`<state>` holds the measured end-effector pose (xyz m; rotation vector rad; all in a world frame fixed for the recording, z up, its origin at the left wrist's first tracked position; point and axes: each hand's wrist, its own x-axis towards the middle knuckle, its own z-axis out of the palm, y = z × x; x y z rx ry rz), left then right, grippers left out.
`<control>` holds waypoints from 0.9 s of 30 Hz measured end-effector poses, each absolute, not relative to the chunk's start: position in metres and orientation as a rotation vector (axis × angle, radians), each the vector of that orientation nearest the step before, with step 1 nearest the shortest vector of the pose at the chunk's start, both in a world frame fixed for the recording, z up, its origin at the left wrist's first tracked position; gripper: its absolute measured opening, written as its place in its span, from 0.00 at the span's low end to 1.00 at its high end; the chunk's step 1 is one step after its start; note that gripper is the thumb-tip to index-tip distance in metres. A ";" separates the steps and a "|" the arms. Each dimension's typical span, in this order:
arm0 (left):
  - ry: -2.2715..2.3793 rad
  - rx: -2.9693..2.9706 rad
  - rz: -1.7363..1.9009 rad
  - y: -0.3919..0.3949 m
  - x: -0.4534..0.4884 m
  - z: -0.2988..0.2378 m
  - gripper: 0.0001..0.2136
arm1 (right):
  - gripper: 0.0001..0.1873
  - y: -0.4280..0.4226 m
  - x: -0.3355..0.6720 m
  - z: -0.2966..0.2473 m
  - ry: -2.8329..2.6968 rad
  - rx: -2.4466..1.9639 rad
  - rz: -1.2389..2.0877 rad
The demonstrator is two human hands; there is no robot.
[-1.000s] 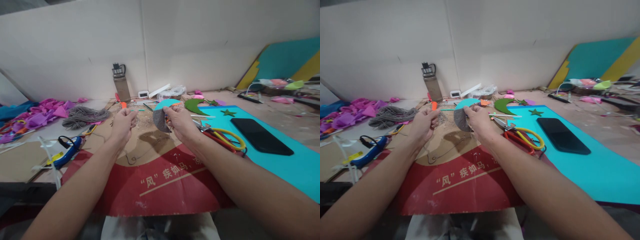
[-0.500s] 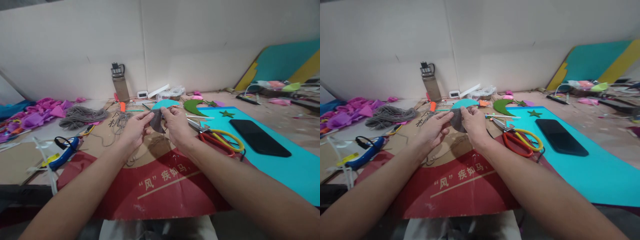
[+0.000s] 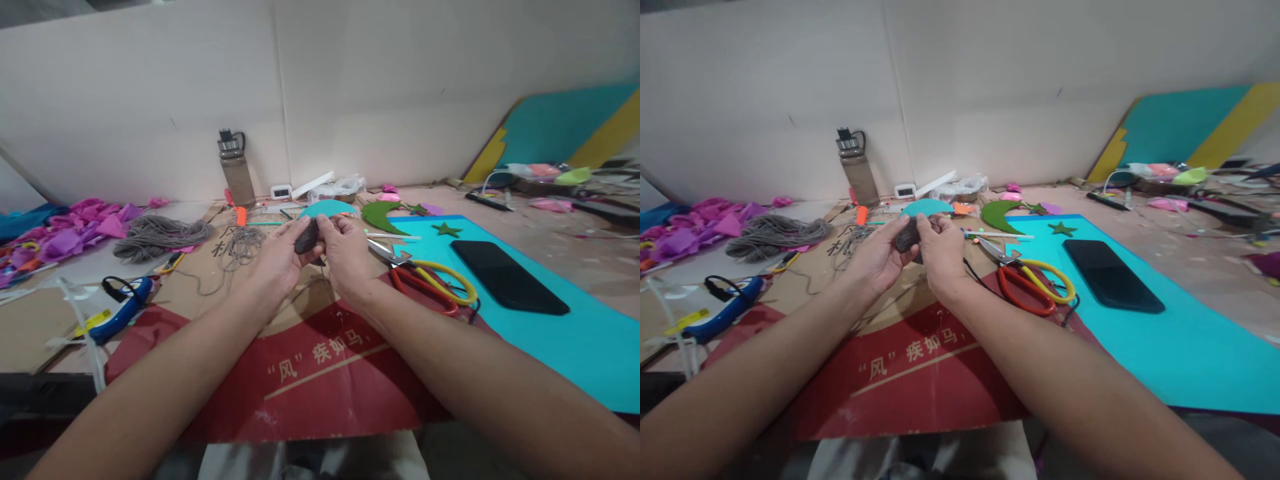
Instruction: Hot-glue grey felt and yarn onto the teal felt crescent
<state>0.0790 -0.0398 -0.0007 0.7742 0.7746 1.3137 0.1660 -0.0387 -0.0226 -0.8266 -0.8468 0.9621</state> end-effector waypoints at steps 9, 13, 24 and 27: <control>0.894 0.909 1.467 -0.021 0.061 -0.006 0.04 | 0.11 -0.042 0.167 -0.020 -1.025 -0.838 1.140; 0.879 0.959 1.468 -0.020 0.051 -0.007 0.06 | 0.12 -0.042 0.166 -0.021 -1.035 -0.866 1.119; 0.809 1.100 1.349 -0.031 0.052 -0.002 0.08 | 0.12 -0.041 0.167 -0.021 -0.972 -0.832 1.045; 0.875 1.088 1.338 -0.031 0.052 -0.001 0.09 | 0.10 -0.041 0.167 -0.021 -0.971 -0.841 1.040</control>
